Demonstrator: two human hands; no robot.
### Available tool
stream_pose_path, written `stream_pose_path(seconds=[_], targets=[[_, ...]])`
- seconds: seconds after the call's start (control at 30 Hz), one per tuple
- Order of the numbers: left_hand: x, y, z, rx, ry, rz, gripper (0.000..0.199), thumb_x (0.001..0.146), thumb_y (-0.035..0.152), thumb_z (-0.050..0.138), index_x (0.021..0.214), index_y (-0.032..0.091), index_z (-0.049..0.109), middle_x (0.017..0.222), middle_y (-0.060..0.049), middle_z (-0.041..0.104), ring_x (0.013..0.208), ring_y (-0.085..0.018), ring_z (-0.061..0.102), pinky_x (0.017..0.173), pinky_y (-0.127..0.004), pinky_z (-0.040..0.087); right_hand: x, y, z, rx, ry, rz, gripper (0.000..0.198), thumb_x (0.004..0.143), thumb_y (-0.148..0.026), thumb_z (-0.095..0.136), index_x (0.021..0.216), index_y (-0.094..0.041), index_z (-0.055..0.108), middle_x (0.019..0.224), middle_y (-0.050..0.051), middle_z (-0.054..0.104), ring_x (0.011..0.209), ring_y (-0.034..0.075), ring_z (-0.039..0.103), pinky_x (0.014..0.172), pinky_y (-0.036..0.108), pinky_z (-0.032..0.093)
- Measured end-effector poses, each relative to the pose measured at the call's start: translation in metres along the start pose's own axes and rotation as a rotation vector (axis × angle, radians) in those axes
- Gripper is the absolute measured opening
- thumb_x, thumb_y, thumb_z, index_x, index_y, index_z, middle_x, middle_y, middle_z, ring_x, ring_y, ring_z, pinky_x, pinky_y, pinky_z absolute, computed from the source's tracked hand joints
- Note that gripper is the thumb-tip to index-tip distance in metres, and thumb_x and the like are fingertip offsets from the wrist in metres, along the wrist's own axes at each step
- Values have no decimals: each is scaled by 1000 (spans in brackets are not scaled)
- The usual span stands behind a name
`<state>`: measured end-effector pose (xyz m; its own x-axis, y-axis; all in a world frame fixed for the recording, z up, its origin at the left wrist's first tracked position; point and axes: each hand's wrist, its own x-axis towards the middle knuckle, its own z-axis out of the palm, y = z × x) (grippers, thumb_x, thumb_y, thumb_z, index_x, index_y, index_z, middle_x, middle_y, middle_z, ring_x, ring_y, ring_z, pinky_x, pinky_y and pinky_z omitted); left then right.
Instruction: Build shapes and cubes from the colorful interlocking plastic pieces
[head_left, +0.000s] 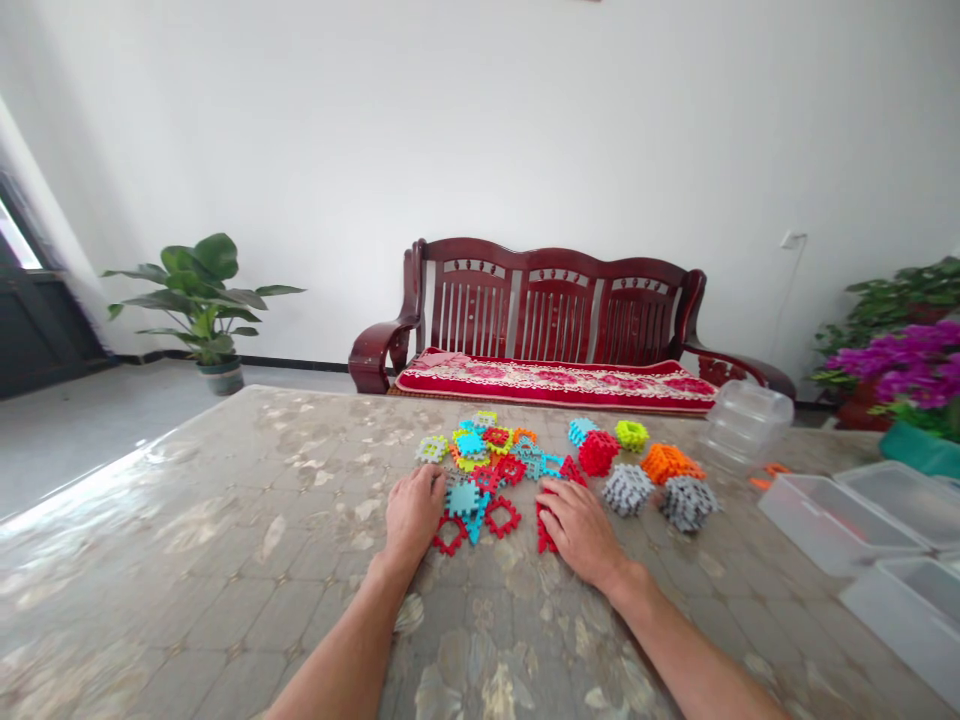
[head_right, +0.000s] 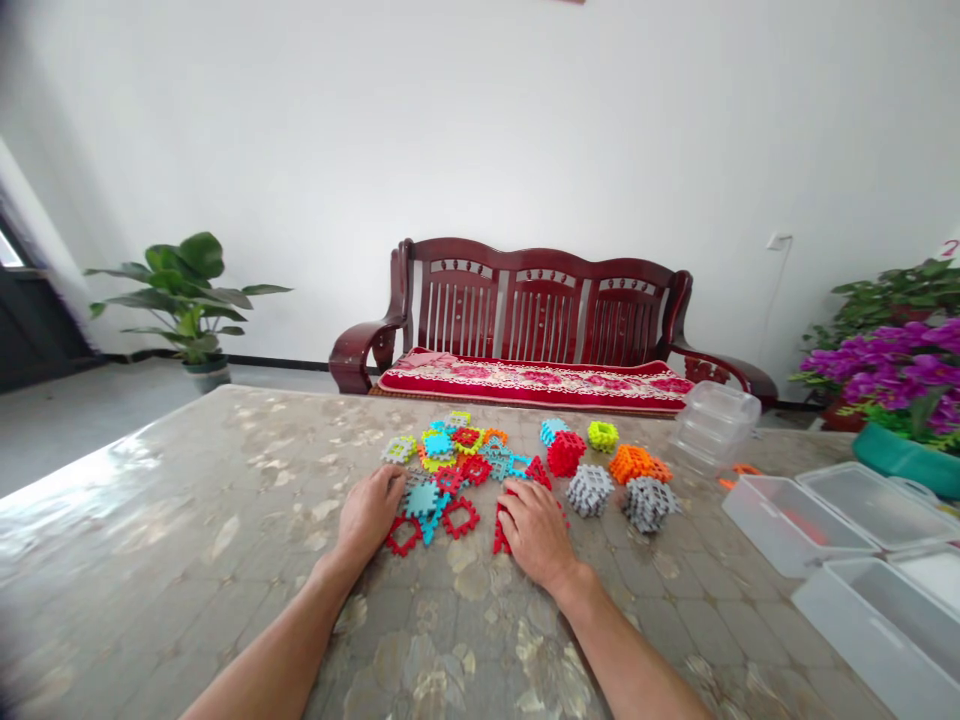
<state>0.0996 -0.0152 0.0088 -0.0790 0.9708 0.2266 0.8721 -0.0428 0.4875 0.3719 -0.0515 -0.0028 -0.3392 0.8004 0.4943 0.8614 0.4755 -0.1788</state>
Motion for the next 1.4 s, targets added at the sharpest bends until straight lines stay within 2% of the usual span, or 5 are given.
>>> stream_pose_path(seconds=[0.1,0.57,0.9,1.13,1.4], targets=[[0,0,1,-24,-17,59,27,94,27,43,103,26,69,114,-3,72,110,-19,63,99,-32,41,0,0,0,-5,-9,3,25,94,-22,51,110,-24,70,125,6,66,117,23,58,104,44,44],[0,-3,4,15,-12,-10,33,86,21,50,113,26,69,122,-4,69,118,-24,59,106,-39,38,-1,2,2,-24,-4,4,25,95,-24,50,109,-24,71,126,6,66,116,24,58,103,43,44],[2,-4,4,-74,-19,37,35,81,14,52,108,27,70,113,-2,72,109,-20,63,99,-31,42,-1,2,3,-27,0,-1,24,95,-23,51,109,-24,71,125,6,66,118,23,57,104,43,44],[0,-3,4,-53,50,-1,38,84,16,48,118,21,66,125,-8,66,117,-23,58,102,-34,42,-1,1,4,-39,-4,5,24,95,-22,52,110,-23,71,125,6,66,117,24,58,103,43,45],[-2,-5,9,40,-12,42,36,87,22,48,119,25,66,125,-6,67,120,-25,56,107,-41,37,-2,2,4,-33,-4,1,25,96,-22,50,111,-24,70,127,7,65,118,24,57,104,43,44]])
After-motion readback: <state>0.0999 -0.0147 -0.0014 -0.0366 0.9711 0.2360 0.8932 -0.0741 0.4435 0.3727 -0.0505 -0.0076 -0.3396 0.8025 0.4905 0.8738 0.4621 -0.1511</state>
